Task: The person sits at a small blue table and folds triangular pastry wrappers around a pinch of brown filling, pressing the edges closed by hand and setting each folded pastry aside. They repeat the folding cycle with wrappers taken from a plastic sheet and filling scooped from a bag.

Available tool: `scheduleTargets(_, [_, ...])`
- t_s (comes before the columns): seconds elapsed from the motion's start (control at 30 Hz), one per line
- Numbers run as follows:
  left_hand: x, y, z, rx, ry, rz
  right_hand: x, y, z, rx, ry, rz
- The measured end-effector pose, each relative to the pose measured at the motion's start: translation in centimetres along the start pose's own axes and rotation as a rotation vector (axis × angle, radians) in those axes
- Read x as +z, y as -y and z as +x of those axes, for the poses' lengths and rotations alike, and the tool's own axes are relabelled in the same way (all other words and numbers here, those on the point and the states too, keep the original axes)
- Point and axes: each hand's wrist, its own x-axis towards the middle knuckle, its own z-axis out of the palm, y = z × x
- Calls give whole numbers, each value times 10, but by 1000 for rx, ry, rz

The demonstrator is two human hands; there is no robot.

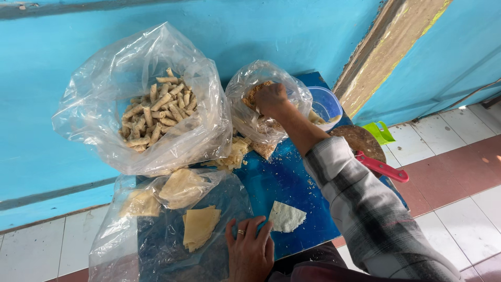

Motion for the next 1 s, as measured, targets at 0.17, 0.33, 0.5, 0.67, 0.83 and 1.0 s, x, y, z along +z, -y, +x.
scheduleTargets(0.17, [-1,-1,0,-14,45,-7,-20,0,-6,37,181,180])
scheduleTargets(0.33, [-4,-3,3,-1,30,-8,-29,16,-12,111,133,252])
scheduleTargets(0.5, [-8,-5,5,-13,17,-13,-30,32,-12,160,103,352])
scheduleTargets(0.67, [-10,-7,5,-10,2,-22,-31,31,-6,183,159,306])
scheduleTargets(0.83, [-9,-6,5,3,19,-21,-17,17,4,231,78,339])
scheduleTargets(1.0, [-7,-5,5,-2,28,-25,11,11,11,105,-116,187])
